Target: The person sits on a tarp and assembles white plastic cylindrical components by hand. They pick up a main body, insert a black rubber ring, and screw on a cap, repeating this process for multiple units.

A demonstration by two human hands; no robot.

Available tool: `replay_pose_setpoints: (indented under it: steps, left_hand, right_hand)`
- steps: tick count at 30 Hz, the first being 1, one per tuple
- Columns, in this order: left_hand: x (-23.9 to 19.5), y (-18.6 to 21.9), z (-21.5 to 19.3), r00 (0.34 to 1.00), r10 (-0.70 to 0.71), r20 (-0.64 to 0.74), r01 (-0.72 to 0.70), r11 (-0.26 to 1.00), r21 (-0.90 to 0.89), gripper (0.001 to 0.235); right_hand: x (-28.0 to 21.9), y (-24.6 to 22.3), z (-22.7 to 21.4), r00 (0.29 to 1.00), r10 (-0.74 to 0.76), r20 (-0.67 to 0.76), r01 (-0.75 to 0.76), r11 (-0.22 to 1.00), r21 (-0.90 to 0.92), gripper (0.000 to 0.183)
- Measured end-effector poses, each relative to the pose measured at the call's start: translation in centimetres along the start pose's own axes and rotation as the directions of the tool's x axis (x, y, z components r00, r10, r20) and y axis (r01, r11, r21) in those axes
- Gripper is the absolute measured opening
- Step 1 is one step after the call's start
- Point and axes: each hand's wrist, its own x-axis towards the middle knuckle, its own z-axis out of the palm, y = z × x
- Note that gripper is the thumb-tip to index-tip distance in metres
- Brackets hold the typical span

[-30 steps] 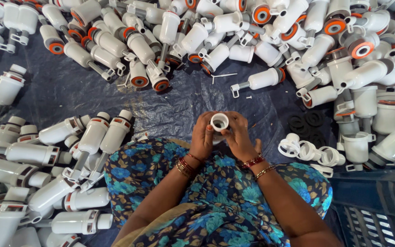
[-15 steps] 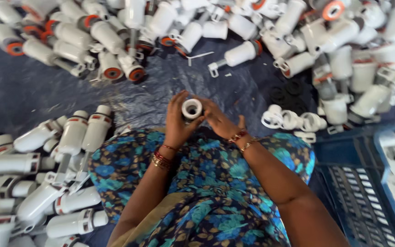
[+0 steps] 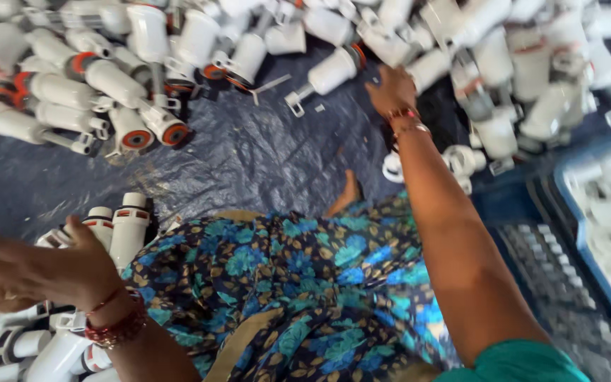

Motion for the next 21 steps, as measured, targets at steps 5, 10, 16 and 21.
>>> replay_pose_setpoints:
  steps: [5,10,16,21]
  left_hand:
    - [-1.8,4.0,1.4,0.963,0.181,0.199,-0.155,0.978,-0.136,0.052]
    - [-4.1,7.5,3.4,0.755,0.442,0.484,-0.109,0.812,-0.573,0.026]
    - [-6.2,8.9,5.2,0.421,0.566,0.709,-0.301,0.824,-0.479,0.036]
    - [-7.5,8.5,5.8,0.418,0.616,0.667,-0.222,0.781,-0.583,0.035]
  right_hand:
    - [2.5,3.5,3.7,0.996,-0.088,0.015,0.088,0.943,-0.32,0.079]
    - [3.2,6.1,6.2,0.995,-0.098,0.015,0.091,0.844,-0.528,0.029]
    - [3.2,7.1,4.7,0.998,-0.048,-0.036,0.031,0.925,-0.379,0.036]
    - [2.4,3.8,-1.0,0.759,-0.349,-0.55,0.175,0.922,-0.345,0.042]
